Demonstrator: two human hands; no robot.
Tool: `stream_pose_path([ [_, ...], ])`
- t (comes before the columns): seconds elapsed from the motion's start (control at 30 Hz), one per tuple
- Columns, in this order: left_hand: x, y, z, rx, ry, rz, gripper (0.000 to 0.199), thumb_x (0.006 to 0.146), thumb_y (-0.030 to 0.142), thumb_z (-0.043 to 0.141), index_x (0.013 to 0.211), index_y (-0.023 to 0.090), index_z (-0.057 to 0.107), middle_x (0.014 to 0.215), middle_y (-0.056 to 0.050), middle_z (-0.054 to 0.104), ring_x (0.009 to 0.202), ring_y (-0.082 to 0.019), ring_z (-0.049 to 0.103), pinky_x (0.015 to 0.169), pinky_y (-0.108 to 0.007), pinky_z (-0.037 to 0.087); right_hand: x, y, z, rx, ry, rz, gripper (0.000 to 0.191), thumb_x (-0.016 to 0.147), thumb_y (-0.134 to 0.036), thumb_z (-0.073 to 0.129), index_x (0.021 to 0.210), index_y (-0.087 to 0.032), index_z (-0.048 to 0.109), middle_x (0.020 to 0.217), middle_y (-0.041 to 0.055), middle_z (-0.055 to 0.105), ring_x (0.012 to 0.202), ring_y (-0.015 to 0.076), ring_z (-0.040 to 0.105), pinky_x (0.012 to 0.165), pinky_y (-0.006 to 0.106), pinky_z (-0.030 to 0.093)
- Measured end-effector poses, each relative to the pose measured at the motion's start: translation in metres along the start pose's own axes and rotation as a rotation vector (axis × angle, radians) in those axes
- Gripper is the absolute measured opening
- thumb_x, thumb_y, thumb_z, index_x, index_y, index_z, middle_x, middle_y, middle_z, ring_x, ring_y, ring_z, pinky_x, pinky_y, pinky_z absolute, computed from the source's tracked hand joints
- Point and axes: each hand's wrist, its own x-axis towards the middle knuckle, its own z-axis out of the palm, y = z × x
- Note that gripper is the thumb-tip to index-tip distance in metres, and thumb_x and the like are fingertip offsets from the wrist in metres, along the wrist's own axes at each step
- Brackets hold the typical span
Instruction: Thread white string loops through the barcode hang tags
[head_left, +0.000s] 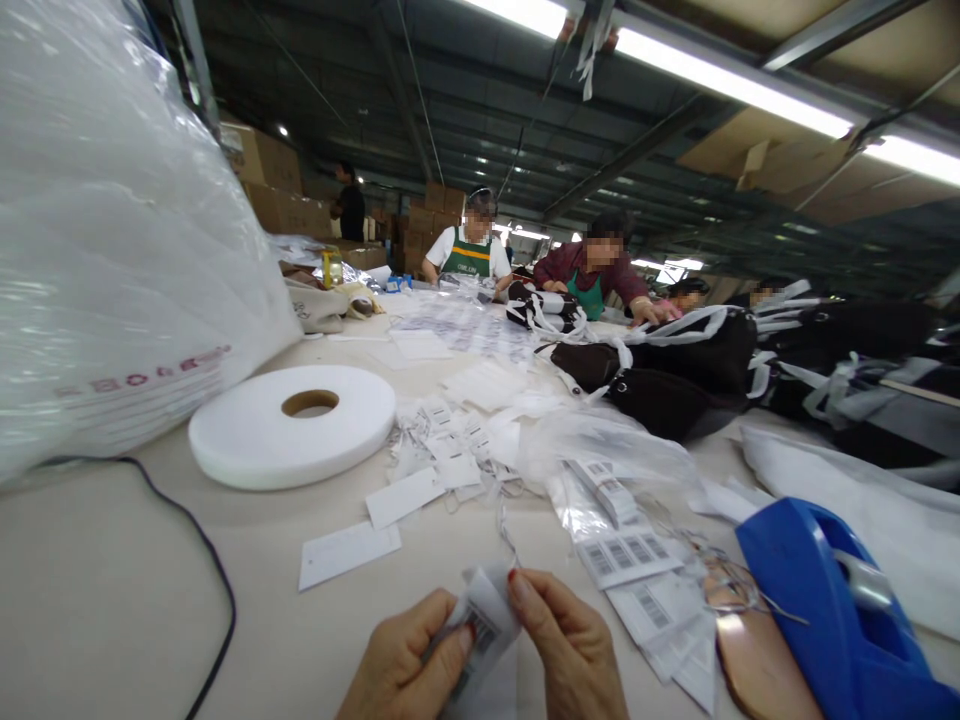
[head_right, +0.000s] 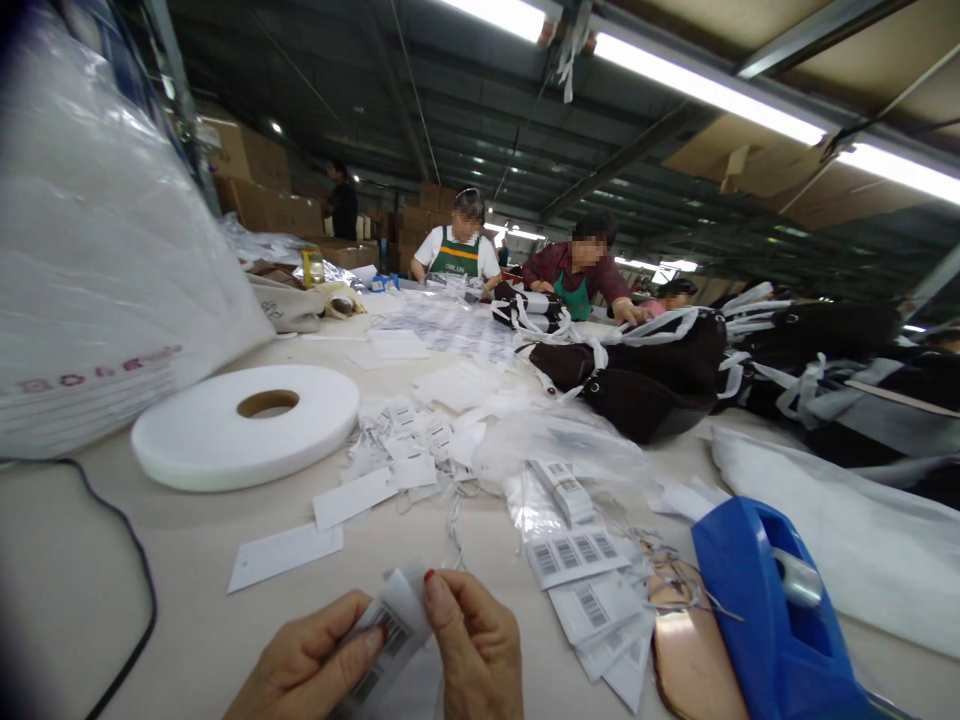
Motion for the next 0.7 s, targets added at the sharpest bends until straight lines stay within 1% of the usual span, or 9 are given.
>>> stream_pose_path([
  [0.1, 0.004, 0.005, -0.008, -0.030, -0.007, -0.081, 0.031, 0.069, 0.046, 0.050, 0.062, 0.017, 0.050, 0.052, 0.005, 0.038, 0.048, -0.010, 0.033, 0.047, -0.022, 0.024, 0.003, -0.006, -0.007, -0.275, 0.196, -0.540, 0.018, 0.085, -0.036, 0.054, 0.086, -0.025, 0.067, 0.081, 0.0021, 0.069, 0.081, 0.0205, 0.061, 0.079, 0.034, 0.045],
  [0.2, 0.009, 0.010, -0.025, 0.105, 0.064, -0.101, 0.019, 0.065, 0.036, 0.050, 0.062, 0.017, 0.051, 0.049, 0.005, 0.044, 0.046, -0.011, 0.039, 0.047, -0.022, 0.026, 0.005, -0.015, -0.017, -0.616, 0.182, -1.101, 0.021, 0.085, -0.038, 0.054, 0.101, -0.026, 0.062, 0.086, 0.0035, 0.071, 0.088, 0.0226, 0.063, 0.092, 0.042, 0.038],
  [0.27, 0.009, 0.009, -0.039, 0.342, 0.137, -0.068, 0.012, 0.064, 0.028, 0.050, 0.070, 0.018, 0.054, 0.050, 0.004, 0.049, 0.048, -0.014, 0.046, 0.049, -0.023, 0.030, 0.005, -0.021, -0.024, -0.773, 0.153, -1.287, 0.025, 0.084, -0.046, 0.053, 0.101, -0.028, 0.060, 0.079, 0.0019, 0.071, 0.081, 0.0220, 0.066, 0.091, 0.042, 0.039],
  [0.33, 0.006, 0.008, -0.052, 0.641, 0.207, -0.022, 0.021, 0.066, 0.023, 0.050, 0.085, 0.017, 0.058, 0.059, 0.001, 0.057, 0.055, -0.019, 0.054, 0.056, -0.027, 0.035, 0.003, -0.023, -0.031, -0.861, 0.156, -1.359, 0.026, 0.085, -0.049, 0.047, 0.097, -0.030, 0.060, 0.075, 0.0004, 0.071, 0.077, 0.0212, 0.067, 0.093, 0.043, 0.039],
  [0.43, -0.004, 0.013, -0.059, 0.955, 0.335, 0.181, 0.033, 0.070, 0.020, 0.047, 0.099, 0.017, 0.062, 0.096, -0.011, 0.066, 0.088, -0.030, 0.059, 0.076, -0.040, 0.036, -0.001, -0.023, -0.038, -0.917, 0.109, -1.403, 0.026, 0.089, -0.047, 0.040, 0.093, -0.030, 0.060, 0.074, -0.0005, 0.072, 0.076, 0.0195, 0.067, 0.094, 0.042, 0.038],
  [0.5, -0.011, 0.021, -0.053, 0.908, 0.372, 0.316, 0.027, 0.074, 0.024, 0.048, 0.094, 0.019, 0.065, 0.104, -0.012, 0.065, 0.099, -0.031, 0.055, 0.083, -0.041, 0.033, -0.003, -0.021, -0.041, -0.938, 0.072, -1.400, 0.024, 0.089, -0.045, 0.041, 0.094, -0.030, 0.059, 0.074, -0.0009, 0.072, 0.076, 0.0194, 0.067, 0.094, 0.041, 0.038],
  [0.53, -0.015, 0.027, -0.048, 0.795, 0.330, 0.314, 0.023, 0.076, 0.030, 0.049, 0.088, 0.020, 0.067, 0.096, -0.010, 0.067, 0.094, -0.028, 0.056, 0.081, -0.037, 0.035, -0.004, -0.020, -0.042, -0.948, 0.058, -1.391, 0.023, 0.088, -0.044, 0.042, 0.094, -0.031, 0.059, 0.075, -0.0011, 0.072, 0.076, 0.0196, 0.067, 0.093, 0.041, 0.039],
  [0.6, -0.020, 0.036, -0.036, 0.452, 0.091, 0.102, 0.030, 0.076, 0.044, 0.050, 0.067, 0.019, 0.065, 0.067, -0.005, 0.066, 0.066, -0.021, 0.056, 0.062, -0.029, 0.039, -0.004, -0.018, -0.042, -0.958, 0.050, -1.387, 0.021, 0.088, -0.044, 0.043, 0.094, -0.031, 0.059, 0.074, -0.0014, 0.071, 0.076, 0.0201, 0.067, 0.092, 0.041, 0.039],
  [0.7, -0.024, 0.042, -0.021, -0.044, -0.210, -0.247, 0.042, 0.067, 0.058, 0.057, 0.056, 0.017, 0.060, 0.049, -0.002, 0.057, 0.046, -0.013, 0.046, 0.046, -0.023, 0.030, -0.006, -0.017, -0.042, -0.940, 0.091, -1.426, 0.020, 0.089, -0.040, 0.042, 0.093, -0.030, 0.059, 0.074, -0.0013, 0.072, 0.076, 0.0201, 0.067, 0.092, 0.042, 0.039],
])
